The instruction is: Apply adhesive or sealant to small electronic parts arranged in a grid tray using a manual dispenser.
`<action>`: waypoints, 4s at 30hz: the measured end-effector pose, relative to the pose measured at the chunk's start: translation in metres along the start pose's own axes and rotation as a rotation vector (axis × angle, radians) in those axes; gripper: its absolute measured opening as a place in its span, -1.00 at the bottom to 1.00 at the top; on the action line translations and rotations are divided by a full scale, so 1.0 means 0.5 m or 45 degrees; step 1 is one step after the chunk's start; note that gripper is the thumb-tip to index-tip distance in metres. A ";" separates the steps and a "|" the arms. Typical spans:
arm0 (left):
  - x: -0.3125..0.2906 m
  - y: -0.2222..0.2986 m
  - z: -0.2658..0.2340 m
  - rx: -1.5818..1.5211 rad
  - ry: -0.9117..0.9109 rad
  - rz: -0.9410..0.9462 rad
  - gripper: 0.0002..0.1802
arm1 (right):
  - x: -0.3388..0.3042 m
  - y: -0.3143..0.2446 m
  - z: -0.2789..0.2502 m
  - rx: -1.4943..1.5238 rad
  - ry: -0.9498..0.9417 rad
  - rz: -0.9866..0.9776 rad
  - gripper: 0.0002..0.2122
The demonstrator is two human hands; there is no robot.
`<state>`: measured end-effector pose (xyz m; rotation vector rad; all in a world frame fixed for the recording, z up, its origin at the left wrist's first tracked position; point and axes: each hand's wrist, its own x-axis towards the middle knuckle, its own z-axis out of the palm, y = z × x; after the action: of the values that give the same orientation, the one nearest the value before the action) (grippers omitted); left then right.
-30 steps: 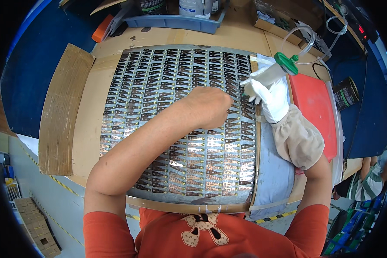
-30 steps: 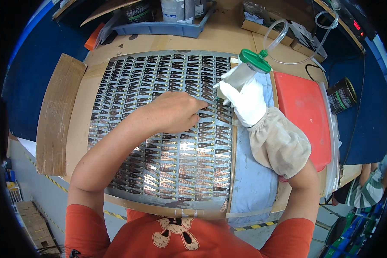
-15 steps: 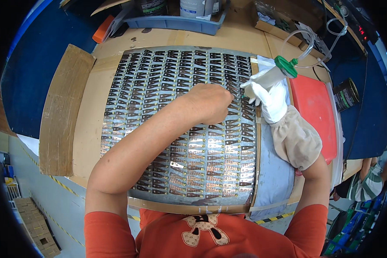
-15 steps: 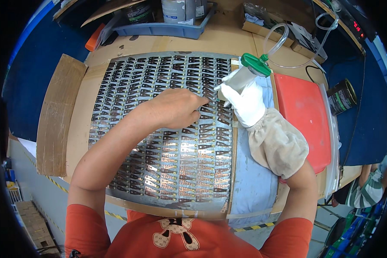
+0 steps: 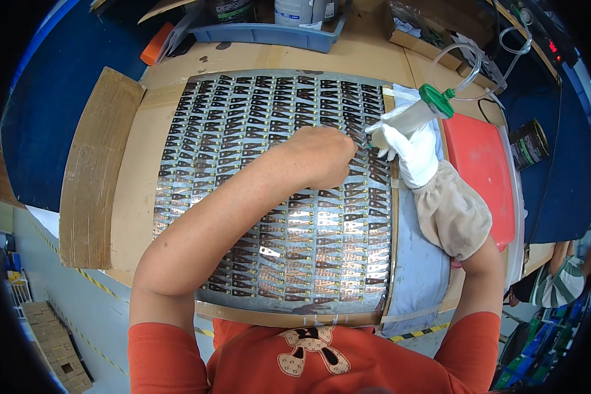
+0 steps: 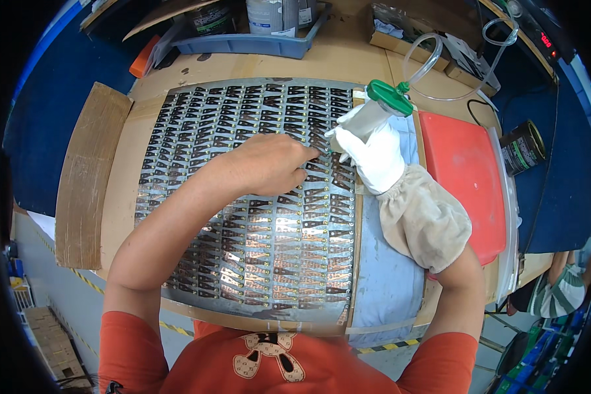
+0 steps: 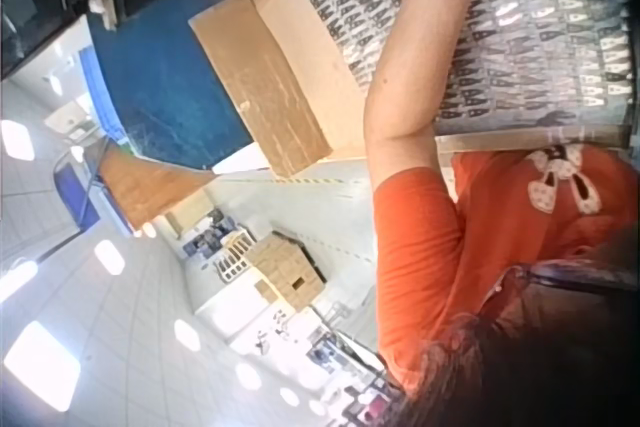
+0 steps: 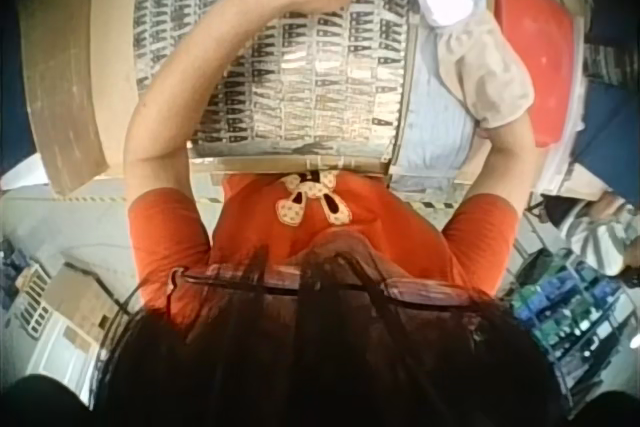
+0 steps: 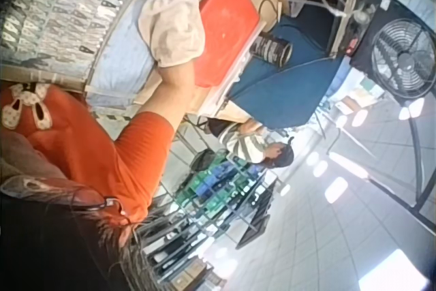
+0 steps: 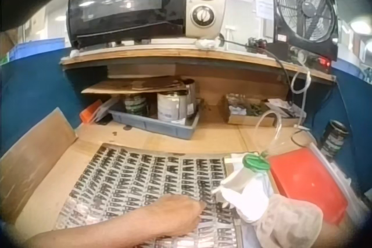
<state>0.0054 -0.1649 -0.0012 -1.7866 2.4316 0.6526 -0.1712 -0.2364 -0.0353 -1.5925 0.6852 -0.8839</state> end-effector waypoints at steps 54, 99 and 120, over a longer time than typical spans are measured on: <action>0.000 -0.003 0.000 -0.031 0.064 0.013 -0.58 | 0.023 0.022 -0.012 -0.038 0.112 -0.078 -0.76; 0.008 -0.008 -0.007 -0.025 0.045 -0.019 -0.65 | 0.019 0.001 -0.002 -0.024 0.018 0.021 -0.77; 0.009 -0.008 -0.004 -0.030 0.044 -0.018 -0.59 | 0.022 0.017 -0.008 -0.029 0.043 -0.073 -0.78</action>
<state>0.0081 -0.1708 -0.0020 -1.8372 2.4405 0.6575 -0.1680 -0.2492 -0.0412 -1.6274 0.6782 -0.9497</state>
